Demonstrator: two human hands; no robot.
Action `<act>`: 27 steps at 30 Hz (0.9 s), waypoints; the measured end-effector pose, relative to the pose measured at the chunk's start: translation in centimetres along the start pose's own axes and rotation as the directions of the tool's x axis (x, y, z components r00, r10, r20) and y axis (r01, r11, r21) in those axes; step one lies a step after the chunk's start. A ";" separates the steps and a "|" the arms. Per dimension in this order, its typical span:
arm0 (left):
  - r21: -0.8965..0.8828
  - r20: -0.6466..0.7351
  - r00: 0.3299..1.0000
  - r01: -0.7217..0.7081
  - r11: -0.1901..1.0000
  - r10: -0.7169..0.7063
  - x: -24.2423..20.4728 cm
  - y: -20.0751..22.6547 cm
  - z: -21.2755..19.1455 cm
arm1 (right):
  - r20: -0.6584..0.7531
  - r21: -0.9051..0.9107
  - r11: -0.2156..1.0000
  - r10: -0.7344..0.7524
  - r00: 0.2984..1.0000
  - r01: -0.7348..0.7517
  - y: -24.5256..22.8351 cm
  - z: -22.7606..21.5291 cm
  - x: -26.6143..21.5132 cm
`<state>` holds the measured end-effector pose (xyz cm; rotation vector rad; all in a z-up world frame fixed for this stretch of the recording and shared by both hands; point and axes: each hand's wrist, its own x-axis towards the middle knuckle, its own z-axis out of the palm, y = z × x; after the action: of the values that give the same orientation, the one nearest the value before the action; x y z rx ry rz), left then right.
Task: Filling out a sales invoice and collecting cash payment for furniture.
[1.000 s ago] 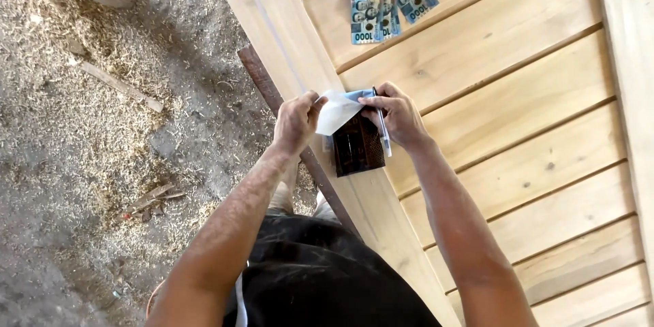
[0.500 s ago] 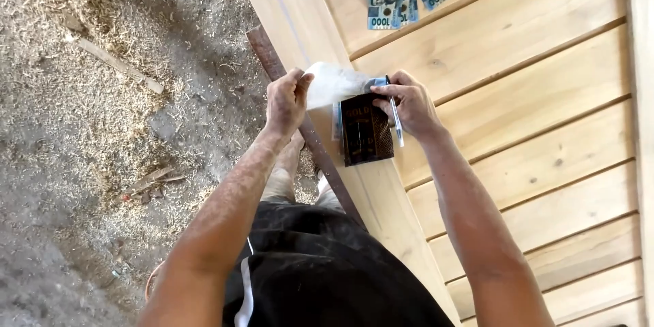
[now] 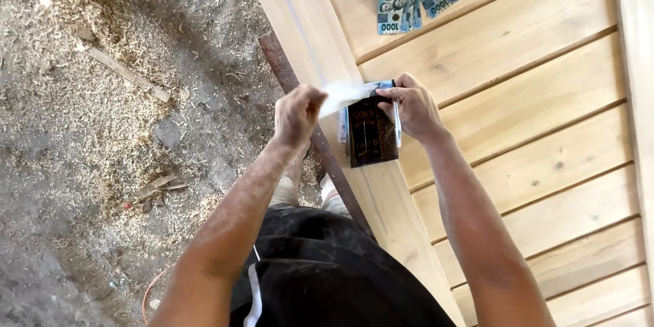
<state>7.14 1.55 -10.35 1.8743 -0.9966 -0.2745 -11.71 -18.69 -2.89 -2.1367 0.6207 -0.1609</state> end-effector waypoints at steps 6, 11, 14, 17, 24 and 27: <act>-0.003 0.271 0.867 -0.433 0.901 0.418 -1.9 5.4 -2.6 | -0.327 0.002 0.999 0.050 0.944 -0.052 1.1 5.5 -3.1; -0.293 0.345 0.933 0.209 0.933 -0.101 0.3 4.0 -0.4 | -0.202 0.900 0.412 0.681 0.703 -0.141 -0.7 8.5 -3.9; -0.095 0.427 0.902 0.117 0.989 -0.066 1.5 5.3 1.0 | -0.575 0.257 0.890 0.453 0.681 -0.376 -1.7 9.9 -3.6; 0.106 0.575 0.817 -0.022 0.994 -0.043 4.5 7.4 0.1 | -0.685 0.109 0.979 0.201 0.701 -0.175 -1.5 11.3 -3.4; -0.023 0.789 0.517 -0.517 0.856 0.333 9.9 5.7 2.3 | -0.642 0.363 0.827 0.555 0.528 -0.429 -5.7 12.5 -2.9; -0.033 0.877 0.390 -0.532 0.846 0.280 11.6 4.8 2.9 | -0.723 0.390 0.861 0.506 0.470 -0.327 -5.9 13.2 -1.9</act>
<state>10.44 -9.78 -5.31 1.5692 -2.2674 -0.8805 -6.80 -5.30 -6.04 -1.5417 1.5867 -0.9323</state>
